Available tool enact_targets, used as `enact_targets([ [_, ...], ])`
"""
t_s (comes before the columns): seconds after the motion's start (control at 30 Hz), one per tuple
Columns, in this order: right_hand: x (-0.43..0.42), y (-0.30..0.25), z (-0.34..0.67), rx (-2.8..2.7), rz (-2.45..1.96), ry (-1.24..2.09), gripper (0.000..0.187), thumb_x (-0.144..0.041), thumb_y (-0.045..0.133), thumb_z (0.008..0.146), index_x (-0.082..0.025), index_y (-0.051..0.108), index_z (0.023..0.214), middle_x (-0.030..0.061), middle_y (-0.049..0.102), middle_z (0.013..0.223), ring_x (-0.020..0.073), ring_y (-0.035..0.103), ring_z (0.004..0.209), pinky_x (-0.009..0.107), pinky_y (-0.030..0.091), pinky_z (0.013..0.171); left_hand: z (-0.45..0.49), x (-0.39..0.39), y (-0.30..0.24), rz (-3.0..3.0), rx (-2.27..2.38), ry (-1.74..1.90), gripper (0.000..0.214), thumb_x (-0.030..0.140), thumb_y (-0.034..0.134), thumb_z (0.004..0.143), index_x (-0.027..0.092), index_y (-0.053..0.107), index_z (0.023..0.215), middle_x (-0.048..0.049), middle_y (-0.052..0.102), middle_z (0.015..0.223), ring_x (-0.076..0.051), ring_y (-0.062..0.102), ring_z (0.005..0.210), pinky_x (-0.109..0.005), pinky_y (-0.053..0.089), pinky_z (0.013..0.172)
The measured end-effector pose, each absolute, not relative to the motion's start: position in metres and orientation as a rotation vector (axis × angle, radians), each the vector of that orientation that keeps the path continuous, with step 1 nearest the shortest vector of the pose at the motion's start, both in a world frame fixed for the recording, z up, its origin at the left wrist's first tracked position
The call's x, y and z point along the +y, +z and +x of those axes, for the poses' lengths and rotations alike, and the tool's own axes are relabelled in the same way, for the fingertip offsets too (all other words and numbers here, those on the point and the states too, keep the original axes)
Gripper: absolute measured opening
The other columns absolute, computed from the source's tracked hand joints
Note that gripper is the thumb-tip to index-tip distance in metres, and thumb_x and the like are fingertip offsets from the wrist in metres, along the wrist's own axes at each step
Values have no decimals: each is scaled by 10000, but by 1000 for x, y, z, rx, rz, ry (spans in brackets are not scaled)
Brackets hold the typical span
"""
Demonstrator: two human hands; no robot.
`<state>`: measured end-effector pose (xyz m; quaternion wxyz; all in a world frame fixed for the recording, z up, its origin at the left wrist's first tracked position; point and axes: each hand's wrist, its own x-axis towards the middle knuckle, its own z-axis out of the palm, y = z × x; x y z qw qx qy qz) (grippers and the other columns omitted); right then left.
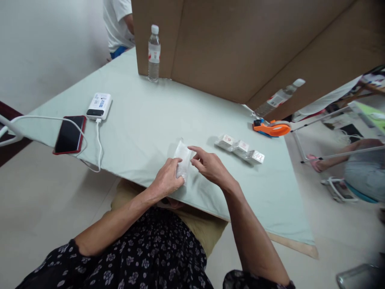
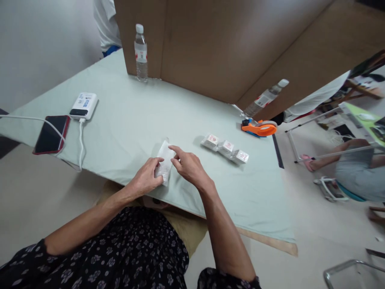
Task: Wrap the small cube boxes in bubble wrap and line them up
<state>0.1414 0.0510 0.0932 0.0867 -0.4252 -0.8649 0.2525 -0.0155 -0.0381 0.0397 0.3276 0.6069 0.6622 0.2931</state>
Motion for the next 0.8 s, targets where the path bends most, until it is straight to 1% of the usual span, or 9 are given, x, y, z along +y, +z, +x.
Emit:
enact_targets([
  [0.1, 65, 91, 133, -2818, -1317, 526, 442, -147, 533, 895, -263, 624, 1311, 43, 766, 894, 198, 661, 787, 295, 413, 705, -15, -39, 39, 1581, 1729, 783, 595, 154, 594, 731, 126, 495, 1317, -132, 579, 1229, -250, 586, 1126, -399, 479, 1022],
  [0.2, 74, 85, 123, -2940, -1290, 463, 295, -169, 506, 924, -257, 725, 1101, 52, 774, 924, 209, 668, 811, 290, 363, 670, -14, -41, 41, 1602, 1725, 787, 635, 140, 579, 740, 154, 467, 1365, -120, 561, 1246, -244, 584, 1133, -397, 482, 1030],
  [0.3, 81, 80, 117, -2977, -1253, 445, 268, -177, 505, 919, -255, 740, 1020, 42, 766, 864, 192, 652, 761, 281, 320, 635, -11, -46, 45, 1711, 1725, 757, 623, 128, 550, 777, 202, 467, 1390, -117, 514, 1286, -238, 597, 1107, -401, 519, 985],
  [0.43, 89, 72, 110, -3028, -1179, 492, 247, -164, 525, 887, -250, 748, 950, 34, 746, 786, 176, 625, 718, 274, 295, 612, -12, -48, 48, 2035, 1701, 681, 398, 91, 513, 823, 189, 618, 1194, -138, 459, 1415, -270, 571, 1168, -424, 528, 979],
  [0.5, 92, 69, 108, -3047, -1151, 532, 230, -165, 537, 874, -242, 749, 921, 35, 740, 778, 176, 621, 719, 274, 301, 612, -14, -46, 48, 2185, 1654, 627, 300, 89, 511, 841, 184, 653, 1088, -124, 490, 1420, -276, 572, 1155, -431, 526, 978],
  [0.57, 91, 66, 109, -3018, -1154, 582, 249, -154, 543, 858, -242, 743, 976, 27, 738, 781, 174, 624, 722, 271, 328, 628, -16, -44, 48, 2257, 1624, 584, 249, 97, 512, 856, 184, 663, 1034, -107, 566, 1345, -271, 585, 1099, -424, 533, 955],
  [0.7, 88, 64, 123, -2716, -1224, 737, 501, -172, 587, 837, -251, 578, 1332, -16, 732, 814, 147, 628, 699, 257, 406, 677, -18, -41, 48, 2234, 1631, 556, 244, 90, 515, 857, 193, 667, 1018, -81, 656, 1146, -251, 589, 1018, -398, 531, 931],
  [0.73, 89, 63, 128, -2605, -1280, 744, 523, -194, 598, 840, -240, 548, 1359, -17, 730, 827, 143, 628, 692, 258, 421, 683, -18, -41, 48, 2225, 1630, 561, 250, 86, 520, 851, 198, 667, 1020, -78, 657, 1137, -247, 585, 1016, -393, 528, 933],
  [0.8, 92, 57, 136, -2421, -1421, 726, 460, -247, 623, 840, -210, 582, 1297, 6, 734, 882, 143, 632, 696, 270, 447, 698, -17, -41, 47, 2216, 1629, 575, 272, 82, 524, 842, 209, 668, 1034, -73, 649, 1158, -243, 576, 1024, -388, 526, 932],
])
